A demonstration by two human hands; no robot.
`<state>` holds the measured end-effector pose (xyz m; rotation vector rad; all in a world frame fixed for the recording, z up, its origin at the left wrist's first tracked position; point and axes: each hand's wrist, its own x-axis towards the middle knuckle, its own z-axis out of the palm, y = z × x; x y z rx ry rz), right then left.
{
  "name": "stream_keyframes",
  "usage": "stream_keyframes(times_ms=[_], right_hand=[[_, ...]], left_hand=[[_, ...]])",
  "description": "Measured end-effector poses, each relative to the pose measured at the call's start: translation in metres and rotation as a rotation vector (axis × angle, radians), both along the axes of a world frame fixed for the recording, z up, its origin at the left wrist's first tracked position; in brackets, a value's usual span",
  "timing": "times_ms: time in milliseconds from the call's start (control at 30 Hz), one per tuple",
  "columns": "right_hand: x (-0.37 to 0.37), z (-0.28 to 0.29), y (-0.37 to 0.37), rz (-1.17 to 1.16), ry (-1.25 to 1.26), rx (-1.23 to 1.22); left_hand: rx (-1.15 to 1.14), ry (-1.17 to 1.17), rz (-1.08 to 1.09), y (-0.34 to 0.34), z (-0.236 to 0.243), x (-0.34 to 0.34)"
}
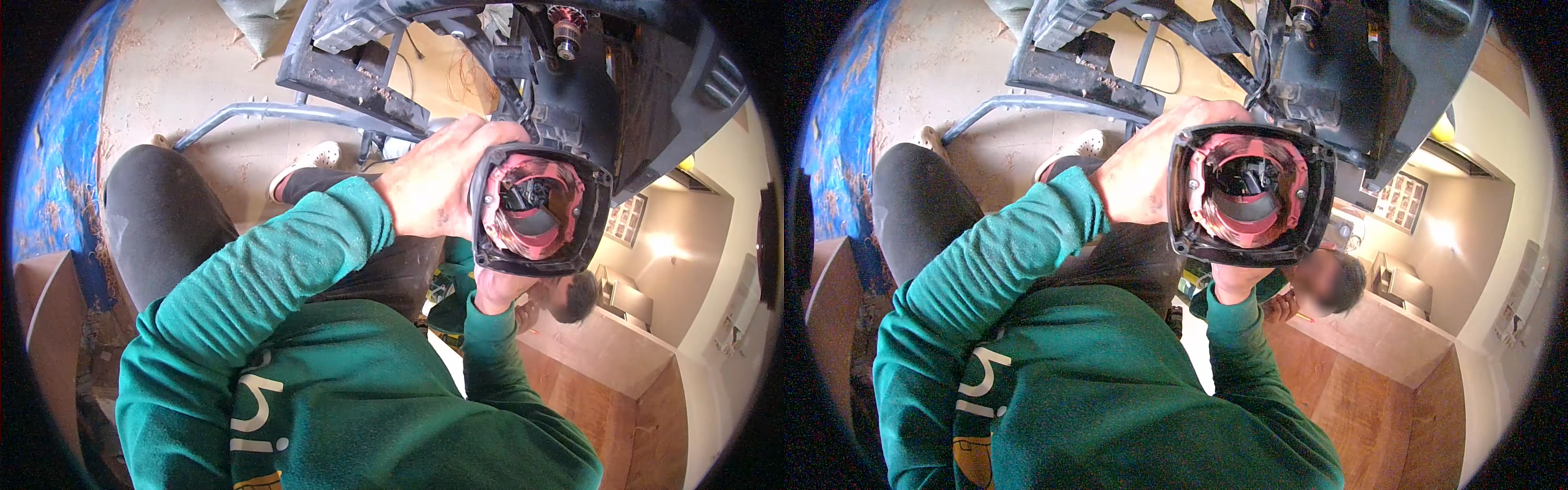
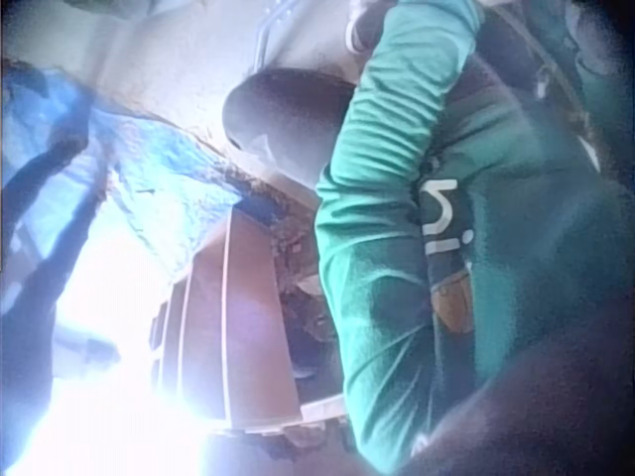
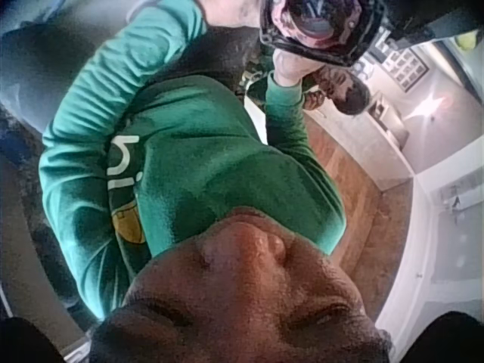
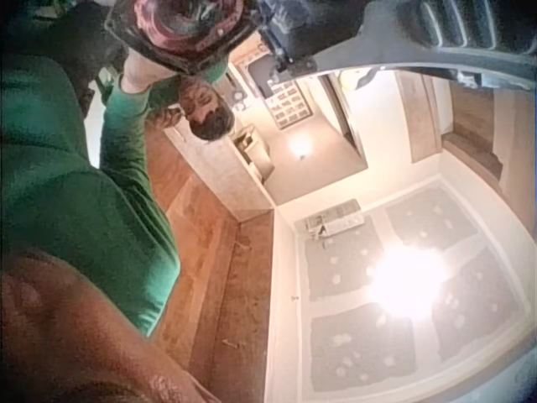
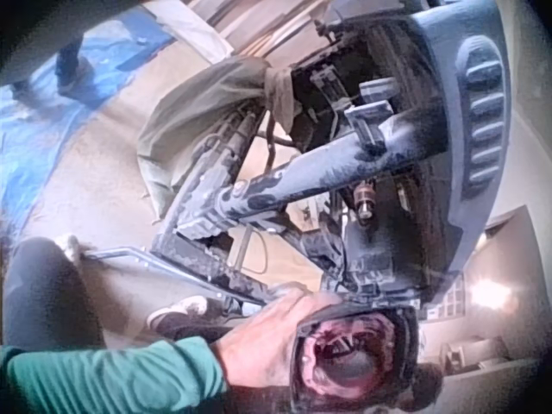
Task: The person disassembles the motor housing of a table saw by removing a plastic cover and then uses a screwdriver to loosen screws on the internal motor assembly.
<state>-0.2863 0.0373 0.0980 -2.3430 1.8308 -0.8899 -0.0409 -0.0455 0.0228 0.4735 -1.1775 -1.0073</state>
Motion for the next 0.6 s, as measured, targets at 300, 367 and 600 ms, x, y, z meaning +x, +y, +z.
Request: stream_keyframes(times_ms=[300,367,600], right_hand=[[0.004,0.001,-0.005,0.112,0.113,-0.104],[0.002,-0.003,-0.005,0.109,0.015,-0.127],[0.023,0.010,-0.004,0.112,0.181,-0.054]], left_hand=[[-0.053,-0.061,0.016,-0.005,-0.003,0.005],[-0.058,-0.060,0.025,-0.005,-0.004,0.004],[-0.046,-0.075,0.038,-0.007,-0.003,0.001]])
